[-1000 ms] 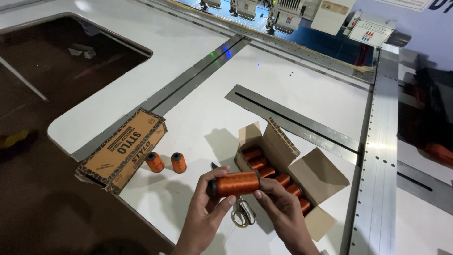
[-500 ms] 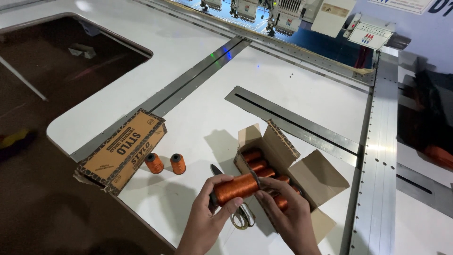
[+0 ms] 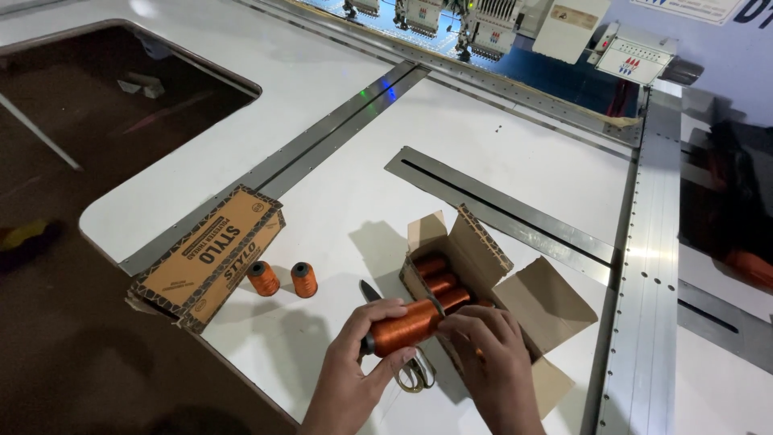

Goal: Unpacking orange thread spools from a box and using scissors to remove the plastic wrapping.

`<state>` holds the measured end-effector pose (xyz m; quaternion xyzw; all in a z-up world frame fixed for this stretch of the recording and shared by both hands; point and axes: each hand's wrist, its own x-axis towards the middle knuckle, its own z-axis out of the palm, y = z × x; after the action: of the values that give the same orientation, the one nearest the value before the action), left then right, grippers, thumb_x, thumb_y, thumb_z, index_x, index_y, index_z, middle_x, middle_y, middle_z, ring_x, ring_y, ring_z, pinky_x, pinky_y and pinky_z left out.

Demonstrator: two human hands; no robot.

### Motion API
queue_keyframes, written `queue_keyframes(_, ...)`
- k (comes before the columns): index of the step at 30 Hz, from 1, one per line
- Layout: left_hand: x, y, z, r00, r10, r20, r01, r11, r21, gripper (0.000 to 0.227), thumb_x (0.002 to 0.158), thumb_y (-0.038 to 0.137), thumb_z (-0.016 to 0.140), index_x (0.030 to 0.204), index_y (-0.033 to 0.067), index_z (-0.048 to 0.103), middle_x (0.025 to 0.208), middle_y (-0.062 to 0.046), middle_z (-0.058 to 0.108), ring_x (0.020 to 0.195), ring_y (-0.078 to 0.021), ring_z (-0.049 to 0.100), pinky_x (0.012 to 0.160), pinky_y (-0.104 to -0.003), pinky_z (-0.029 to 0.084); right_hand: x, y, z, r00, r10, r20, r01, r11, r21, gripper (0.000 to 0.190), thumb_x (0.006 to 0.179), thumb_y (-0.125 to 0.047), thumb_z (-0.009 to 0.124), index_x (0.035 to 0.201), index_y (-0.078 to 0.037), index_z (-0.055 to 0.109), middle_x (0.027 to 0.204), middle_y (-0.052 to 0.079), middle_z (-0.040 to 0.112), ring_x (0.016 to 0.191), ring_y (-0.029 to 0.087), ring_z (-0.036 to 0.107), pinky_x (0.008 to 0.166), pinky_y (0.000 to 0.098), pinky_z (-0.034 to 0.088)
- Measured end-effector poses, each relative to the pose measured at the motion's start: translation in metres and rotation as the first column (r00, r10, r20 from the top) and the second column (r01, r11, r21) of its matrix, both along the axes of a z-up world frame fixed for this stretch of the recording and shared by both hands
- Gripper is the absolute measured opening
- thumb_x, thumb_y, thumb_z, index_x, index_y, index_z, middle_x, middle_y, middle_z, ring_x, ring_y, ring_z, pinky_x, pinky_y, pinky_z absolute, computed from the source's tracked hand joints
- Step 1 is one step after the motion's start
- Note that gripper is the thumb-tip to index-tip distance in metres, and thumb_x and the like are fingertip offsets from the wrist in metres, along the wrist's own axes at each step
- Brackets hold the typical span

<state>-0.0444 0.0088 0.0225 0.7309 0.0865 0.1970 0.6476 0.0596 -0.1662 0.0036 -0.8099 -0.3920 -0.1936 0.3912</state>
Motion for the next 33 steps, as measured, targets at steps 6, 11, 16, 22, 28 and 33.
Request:
queue_keyframes(6,0.003,0.001,-0.007,0.998,0.058,-0.032,-0.060,0.996,-0.065,0.039,0.087,0.025,0.077,0.124,0.0209,0.067,0.132,-0.004,0.071,0.111,-0.0181,0.070,0.090,-0.029,0.060,0.008,-0.007,-0.028,0.956,0.027,-0.291,-0.036,0.999,-0.025,0.011,0.098,-0.008,0.054,0.093,-0.016,0.059,0.093,0.001,0.063,0.087,0.020,0.055,0.083,0.0308,0.039)
queue_keyframes(11,0.002,0.003,-0.003,0.992,0.083,-0.100,-0.094,0.988,-0.121,0.040,0.086,0.025,0.077,0.125,0.0209,0.068,0.132,-0.002,0.073,0.104,-0.0166,0.070,0.086,-0.026,0.059,0.010,-0.013,-0.036,0.923,-0.012,-0.384,-0.049,0.988,-0.149,0.008,0.096,-0.010,0.055,0.095,-0.016,0.059,0.092,0.002,0.064,0.084,0.021,0.052,0.077,0.0325,0.042)
queue_keyframes(16,0.000,0.005,0.008,0.985,0.076,-0.156,-0.107,0.972,-0.207,0.043,0.084,0.029,0.077,0.126,0.0202,0.069,0.133,-0.002,0.074,0.098,-0.0157,0.071,0.085,-0.024,0.059,0.012,-0.013,-0.032,0.915,-0.040,-0.401,-0.043,0.980,-0.196,0.008,0.095,-0.011,0.054,0.097,-0.016,0.060,0.092,0.002,0.064,0.083,0.021,0.051,0.075,0.0338,0.042)
queue_keyframes(22,-0.008,0.011,0.023,0.938,-0.029,-0.346,-0.158,0.852,-0.499,0.049,0.080,0.031,0.072,0.123,0.0097,0.072,0.110,-0.014,0.070,0.091,-0.0247,0.068,0.083,-0.030,0.054,0.024,-0.012,-0.024,0.694,-0.040,-0.718,0.123,0.990,0.064,0.023,0.088,0.005,0.051,0.093,-0.017,0.056,0.089,-0.001,0.059,0.083,0.014,0.052,0.075,0.0304,0.039)
queue_keyframes(28,-0.007,0.014,0.011,0.916,-0.158,-0.368,-0.032,0.887,-0.461,0.038,0.095,0.038,0.061,0.114,0.0072,0.072,0.081,-0.010,0.051,0.074,-0.0196,0.051,0.071,-0.029,0.039,0.032,-0.012,0.005,0.562,0.097,-0.821,0.314,0.894,0.321,0.018,0.108,-0.013,0.045,0.097,-0.007,0.059,0.091,0.011,0.063,0.082,0.022,0.054,0.076,0.0348,0.044)
queue_keyframes(33,-0.003,0.013,0.014,0.959,-0.061,-0.276,-0.154,0.705,-0.693,0.033,0.092,0.022,0.063,0.113,-0.0031,0.068,0.106,-0.025,0.066,0.088,-0.0357,0.060,0.064,-0.041,0.052,0.038,-0.022,-0.032,0.386,0.027,-0.922,0.214,0.970,0.118,0.031,0.082,0.017,0.040,0.092,-0.008,0.055,0.088,0.013,0.065,0.077,0.024,0.055,0.068,0.0349,0.041)
